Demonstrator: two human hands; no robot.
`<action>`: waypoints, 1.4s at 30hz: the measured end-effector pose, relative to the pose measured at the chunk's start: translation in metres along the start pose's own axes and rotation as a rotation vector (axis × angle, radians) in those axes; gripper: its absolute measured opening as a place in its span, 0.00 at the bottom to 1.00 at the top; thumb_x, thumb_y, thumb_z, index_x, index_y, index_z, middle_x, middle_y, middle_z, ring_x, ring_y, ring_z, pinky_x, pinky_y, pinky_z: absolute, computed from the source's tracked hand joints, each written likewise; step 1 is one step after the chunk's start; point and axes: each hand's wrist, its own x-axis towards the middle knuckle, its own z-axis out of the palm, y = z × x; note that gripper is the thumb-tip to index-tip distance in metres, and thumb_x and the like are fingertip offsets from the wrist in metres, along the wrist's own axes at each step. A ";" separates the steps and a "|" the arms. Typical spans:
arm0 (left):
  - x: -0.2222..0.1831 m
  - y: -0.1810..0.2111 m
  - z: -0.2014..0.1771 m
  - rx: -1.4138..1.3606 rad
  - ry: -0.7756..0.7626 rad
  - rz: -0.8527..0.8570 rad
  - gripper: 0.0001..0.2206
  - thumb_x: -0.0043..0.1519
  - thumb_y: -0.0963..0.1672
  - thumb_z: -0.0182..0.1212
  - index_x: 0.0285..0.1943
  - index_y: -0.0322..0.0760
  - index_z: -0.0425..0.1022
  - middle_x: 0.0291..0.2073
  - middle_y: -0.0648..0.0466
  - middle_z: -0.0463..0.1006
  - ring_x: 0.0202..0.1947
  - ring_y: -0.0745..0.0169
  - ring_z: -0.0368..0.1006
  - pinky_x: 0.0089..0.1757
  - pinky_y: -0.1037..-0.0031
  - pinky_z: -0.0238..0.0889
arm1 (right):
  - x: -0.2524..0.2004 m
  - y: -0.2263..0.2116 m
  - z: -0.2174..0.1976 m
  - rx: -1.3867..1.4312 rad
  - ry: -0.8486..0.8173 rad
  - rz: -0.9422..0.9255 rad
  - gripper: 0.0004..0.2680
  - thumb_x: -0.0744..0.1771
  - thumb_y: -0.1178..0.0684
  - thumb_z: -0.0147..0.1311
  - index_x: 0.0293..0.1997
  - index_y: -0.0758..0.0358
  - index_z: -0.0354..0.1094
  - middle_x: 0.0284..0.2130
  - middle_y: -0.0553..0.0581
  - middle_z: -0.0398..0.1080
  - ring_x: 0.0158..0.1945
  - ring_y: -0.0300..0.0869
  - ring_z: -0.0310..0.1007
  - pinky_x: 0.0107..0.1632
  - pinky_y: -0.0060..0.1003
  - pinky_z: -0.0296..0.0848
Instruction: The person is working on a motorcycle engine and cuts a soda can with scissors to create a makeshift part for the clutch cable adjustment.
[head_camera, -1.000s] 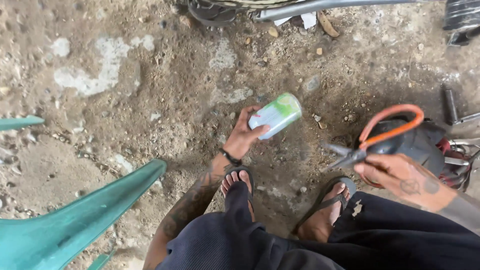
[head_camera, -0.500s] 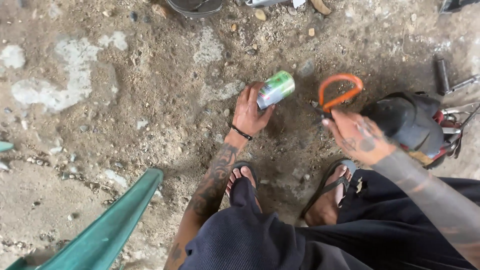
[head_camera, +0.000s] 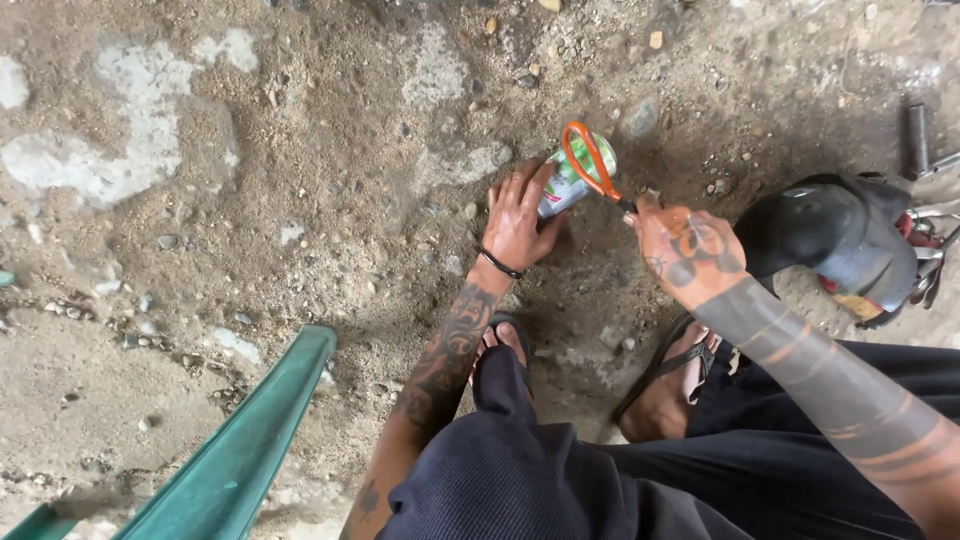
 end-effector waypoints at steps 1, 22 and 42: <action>-0.001 -0.001 0.002 -0.014 0.000 0.000 0.36 0.56 0.49 0.73 0.74 0.46 0.61 0.65 0.48 0.67 0.62 0.45 0.69 0.56 0.55 0.62 | 0.002 0.003 -0.001 0.170 0.031 0.030 0.05 0.70 0.53 0.46 0.48 0.60 0.58 0.24 0.42 0.65 0.26 0.32 0.68 0.41 0.30 0.73; -0.002 -0.007 0.008 -0.095 0.023 0.032 0.36 0.59 0.50 0.73 0.76 0.41 0.61 0.65 0.40 0.69 0.66 0.35 0.68 0.62 0.49 0.63 | 0.007 0.033 0.056 1.536 0.287 -0.003 0.09 0.73 0.50 0.39 0.59 0.56 0.61 0.27 0.41 0.58 0.31 0.37 0.64 0.52 0.31 0.68; 0.000 0.005 0.006 -0.075 0.042 -0.021 0.34 0.57 0.48 0.74 0.75 0.48 0.65 0.66 0.43 0.68 0.65 0.38 0.68 0.61 0.51 0.65 | 0.029 0.038 0.038 0.698 0.173 0.003 0.05 0.68 0.56 0.55 0.42 0.66 0.66 0.42 0.62 0.66 0.47 0.54 0.69 0.63 0.44 0.68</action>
